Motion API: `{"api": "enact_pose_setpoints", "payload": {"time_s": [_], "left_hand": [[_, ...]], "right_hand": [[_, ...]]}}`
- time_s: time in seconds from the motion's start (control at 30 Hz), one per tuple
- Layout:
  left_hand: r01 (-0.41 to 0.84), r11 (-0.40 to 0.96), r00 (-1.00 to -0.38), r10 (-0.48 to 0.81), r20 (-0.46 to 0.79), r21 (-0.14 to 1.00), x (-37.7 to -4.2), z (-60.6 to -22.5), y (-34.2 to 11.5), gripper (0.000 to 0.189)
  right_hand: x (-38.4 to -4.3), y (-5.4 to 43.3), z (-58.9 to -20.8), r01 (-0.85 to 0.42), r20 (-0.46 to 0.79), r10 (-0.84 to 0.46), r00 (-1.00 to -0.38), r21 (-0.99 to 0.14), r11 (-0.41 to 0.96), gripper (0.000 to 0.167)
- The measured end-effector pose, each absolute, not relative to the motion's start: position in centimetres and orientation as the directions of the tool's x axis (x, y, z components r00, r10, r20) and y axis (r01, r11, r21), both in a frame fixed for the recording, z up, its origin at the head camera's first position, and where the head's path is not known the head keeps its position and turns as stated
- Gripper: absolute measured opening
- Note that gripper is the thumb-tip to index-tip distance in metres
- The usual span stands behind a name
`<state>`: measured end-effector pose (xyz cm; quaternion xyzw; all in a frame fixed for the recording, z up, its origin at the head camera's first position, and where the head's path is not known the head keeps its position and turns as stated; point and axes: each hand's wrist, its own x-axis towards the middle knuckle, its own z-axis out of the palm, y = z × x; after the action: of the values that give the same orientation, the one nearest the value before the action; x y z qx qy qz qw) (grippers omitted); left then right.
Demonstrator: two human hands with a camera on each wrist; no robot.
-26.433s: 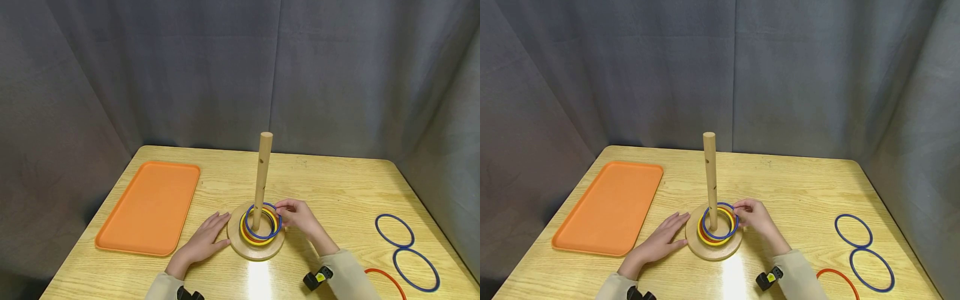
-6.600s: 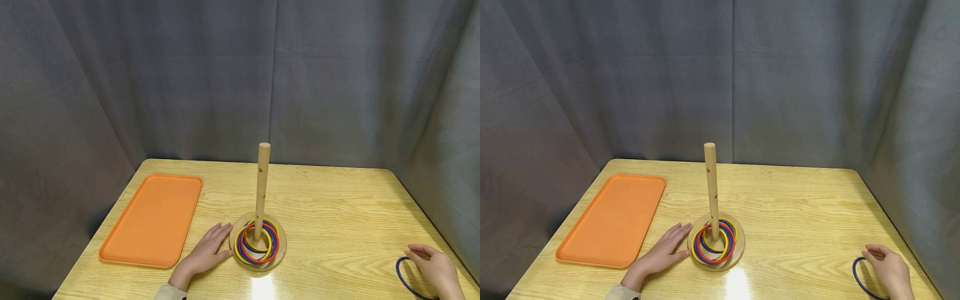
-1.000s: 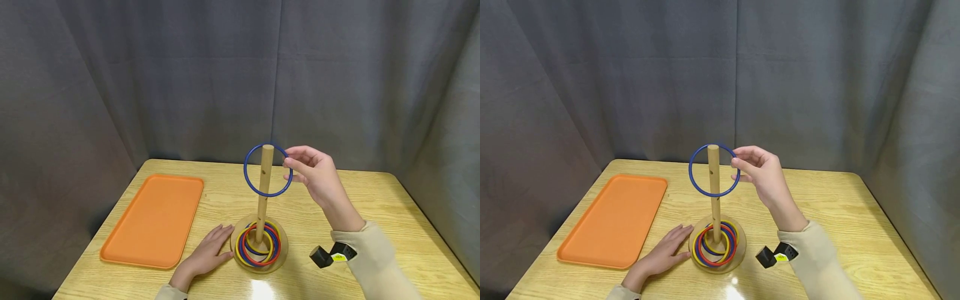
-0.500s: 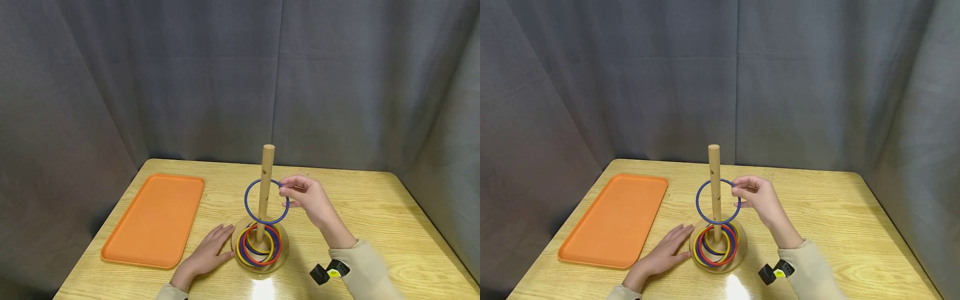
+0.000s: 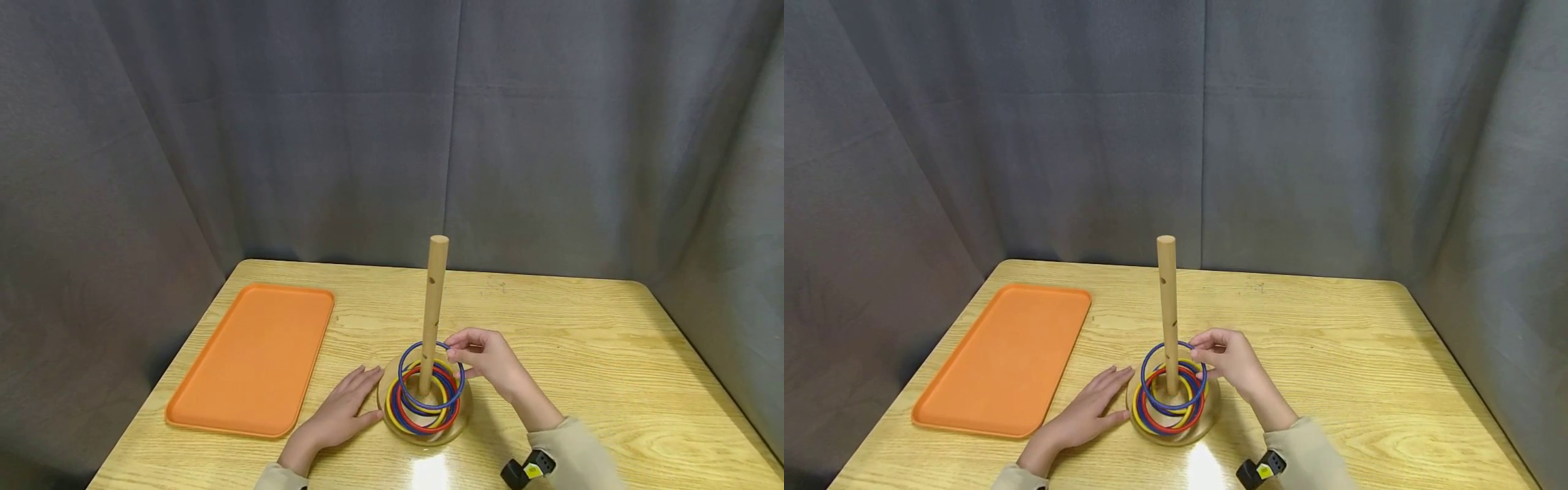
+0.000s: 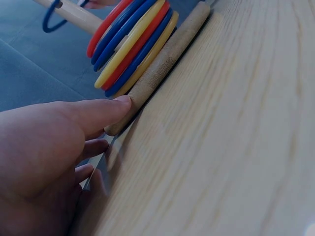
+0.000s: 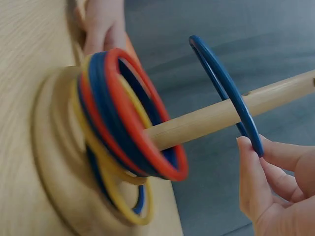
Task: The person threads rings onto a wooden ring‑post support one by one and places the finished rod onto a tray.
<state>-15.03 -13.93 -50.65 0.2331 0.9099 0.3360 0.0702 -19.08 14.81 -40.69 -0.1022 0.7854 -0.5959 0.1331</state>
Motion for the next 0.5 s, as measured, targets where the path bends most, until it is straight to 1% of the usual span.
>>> {"api": "enact_pose_setpoints", "payload": {"time_s": [0.17,0.37,0.5], "left_hand": [[0.378,0.657,-0.879,0.475,0.032,0.652,-15.1,-50.7,-13.9,0.071],[0.384,0.654,-0.878,0.478,0.036,0.652,-15.0,-50.8,-13.9,0.070],[0.379,0.658,-0.879,0.476,0.031,0.651,-15.0,-50.8,-14.0,0.070]], "right_hand": [[-18.7,14.6,-41.6,-0.006,-0.096,-0.331,-0.939,-0.956,0.294,0.025],[-18.2,14.4,-42.4,-0.002,-0.103,-0.353,-0.930,-0.958,0.286,0.025],[-18.0,14.2,-42.8,-0.035,-0.085,-0.320,-0.944,-0.936,0.351,0.019]]}}
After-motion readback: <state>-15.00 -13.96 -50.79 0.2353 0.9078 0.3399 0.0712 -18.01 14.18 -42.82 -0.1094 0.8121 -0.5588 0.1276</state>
